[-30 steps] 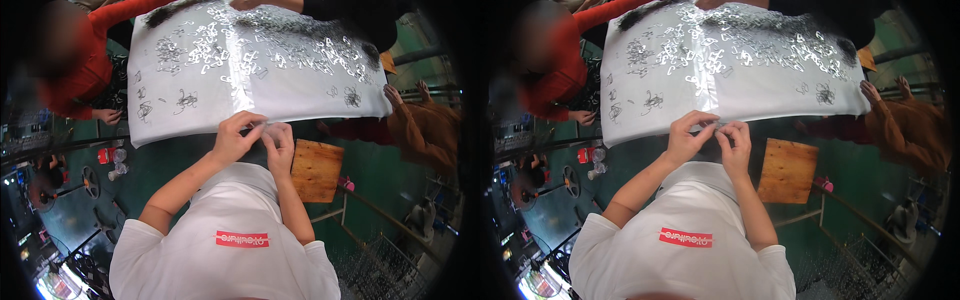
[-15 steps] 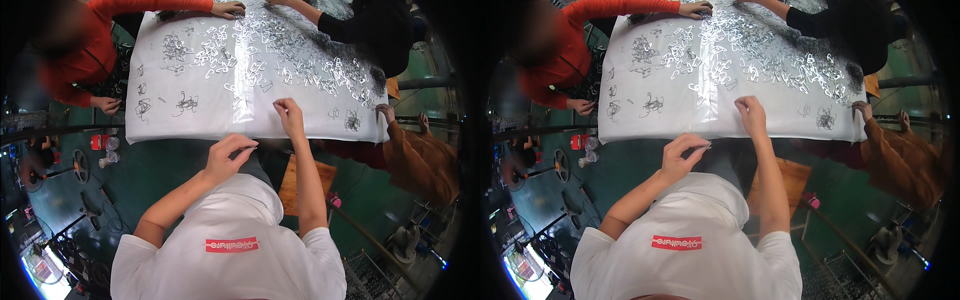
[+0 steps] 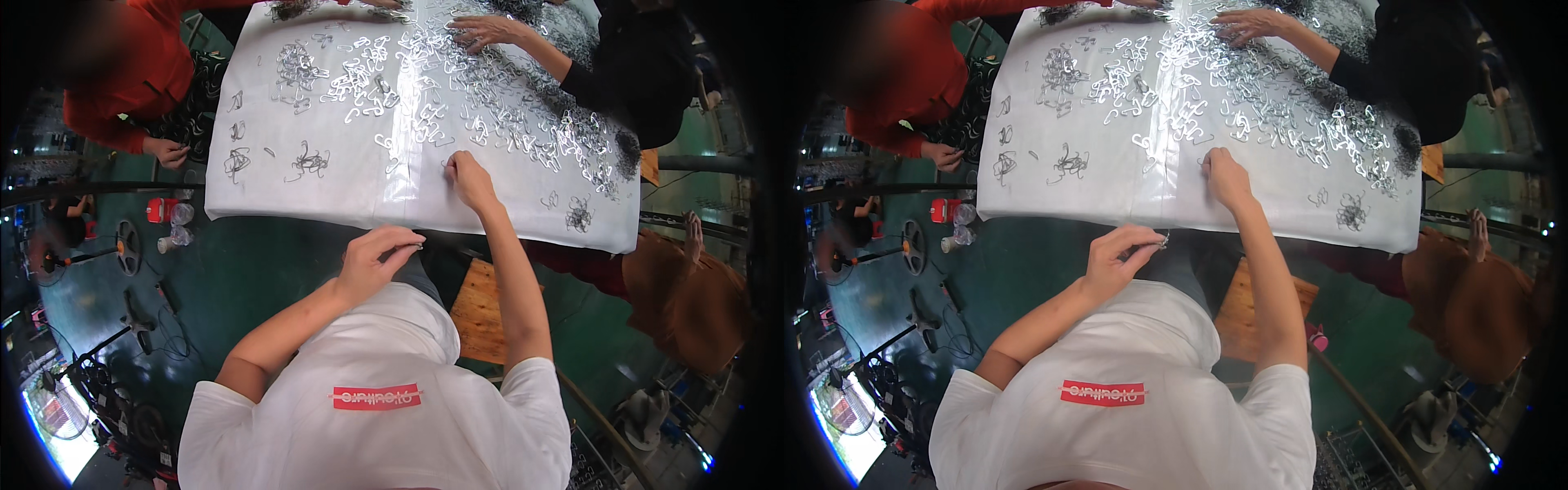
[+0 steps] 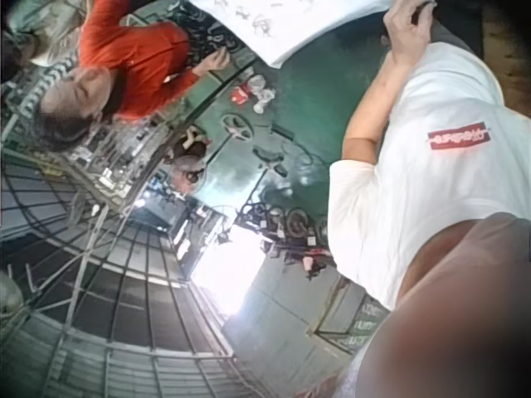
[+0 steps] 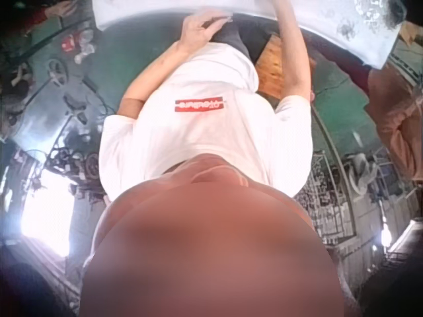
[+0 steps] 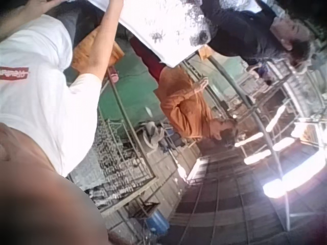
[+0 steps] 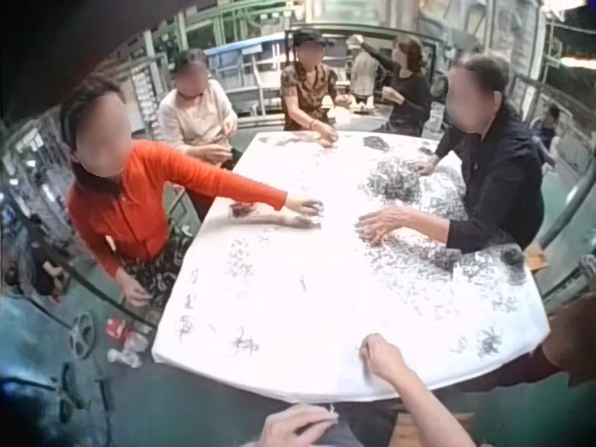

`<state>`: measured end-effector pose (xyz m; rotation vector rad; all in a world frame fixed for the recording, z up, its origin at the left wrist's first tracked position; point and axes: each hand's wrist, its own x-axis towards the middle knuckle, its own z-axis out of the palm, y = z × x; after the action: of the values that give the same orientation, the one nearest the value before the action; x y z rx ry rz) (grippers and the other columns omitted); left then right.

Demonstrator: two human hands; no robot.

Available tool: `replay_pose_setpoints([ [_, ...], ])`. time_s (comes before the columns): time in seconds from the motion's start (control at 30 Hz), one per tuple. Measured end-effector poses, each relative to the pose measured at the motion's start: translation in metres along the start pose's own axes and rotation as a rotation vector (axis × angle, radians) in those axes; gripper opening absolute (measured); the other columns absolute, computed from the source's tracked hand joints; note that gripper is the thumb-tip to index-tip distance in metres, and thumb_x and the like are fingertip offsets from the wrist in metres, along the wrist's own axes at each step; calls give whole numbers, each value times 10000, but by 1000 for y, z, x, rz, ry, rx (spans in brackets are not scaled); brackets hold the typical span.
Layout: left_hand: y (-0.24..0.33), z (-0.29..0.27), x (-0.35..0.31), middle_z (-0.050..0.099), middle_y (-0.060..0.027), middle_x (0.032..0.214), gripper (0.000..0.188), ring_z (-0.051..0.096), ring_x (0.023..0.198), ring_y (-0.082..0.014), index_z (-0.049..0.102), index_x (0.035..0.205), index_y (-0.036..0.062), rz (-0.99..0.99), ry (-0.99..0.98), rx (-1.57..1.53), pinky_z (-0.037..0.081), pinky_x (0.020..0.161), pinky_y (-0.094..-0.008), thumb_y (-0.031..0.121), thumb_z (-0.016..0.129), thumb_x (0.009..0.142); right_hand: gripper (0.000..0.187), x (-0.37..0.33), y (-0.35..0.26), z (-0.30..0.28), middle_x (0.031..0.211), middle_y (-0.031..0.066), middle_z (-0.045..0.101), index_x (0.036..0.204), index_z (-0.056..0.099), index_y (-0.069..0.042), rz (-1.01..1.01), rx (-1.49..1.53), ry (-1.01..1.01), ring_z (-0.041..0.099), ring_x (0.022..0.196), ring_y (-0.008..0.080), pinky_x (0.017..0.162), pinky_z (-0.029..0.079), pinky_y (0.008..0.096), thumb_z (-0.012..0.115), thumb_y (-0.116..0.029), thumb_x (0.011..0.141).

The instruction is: The person picks up small metal clips from a white table and links them together by hand into a chain. The person repeatedly hangs the assembled chain on a nearby metal rack and continues adding more clips to the chain.

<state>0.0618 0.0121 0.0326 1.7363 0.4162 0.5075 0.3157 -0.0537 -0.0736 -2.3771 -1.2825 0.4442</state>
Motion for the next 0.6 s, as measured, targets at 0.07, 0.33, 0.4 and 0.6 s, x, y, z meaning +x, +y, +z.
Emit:
replay_pose_setpoints([
  [0.07,-4,3,1,686,-88,903,189,654,770,-154,688,1011,31,19,22,-34,526,690,-253,-8,684,826,64,-25,-20,-8,847,63,621,937,567,-32,141,378,23,578,703,162,624,447,294,576,-85,903],
  [0.33,-9,4,-1,687,-84,891,164,651,744,-158,645,975,21,35,-22,-13,523,677,-268,-4,686,818,112,-144,-130,-56,886,7,602,1005,584,-3,312,1383,169,508,712,46,611,388,201,582,-85,928],
  [0.4,-8,5,-2,688,-83,900,165,650,743,-160,645,968,22,46,-34,-31,524,670,-269,-14,687,813,118,-155,-144,-55,915,-2,596,1013,593,1,328,1394,242,502,736,40,637,379,190,588,-73,922],
  [0.6,-9,7,-5,684,-83,907,160,649,746,-170,644,935,20,140,-47,-23,523,640,-272,-37,693,795,59,-164,-147,-42,1018,4,524,955,607,-2,358,1430,356,507,928,88,858,403,222,611,-44,915],
])
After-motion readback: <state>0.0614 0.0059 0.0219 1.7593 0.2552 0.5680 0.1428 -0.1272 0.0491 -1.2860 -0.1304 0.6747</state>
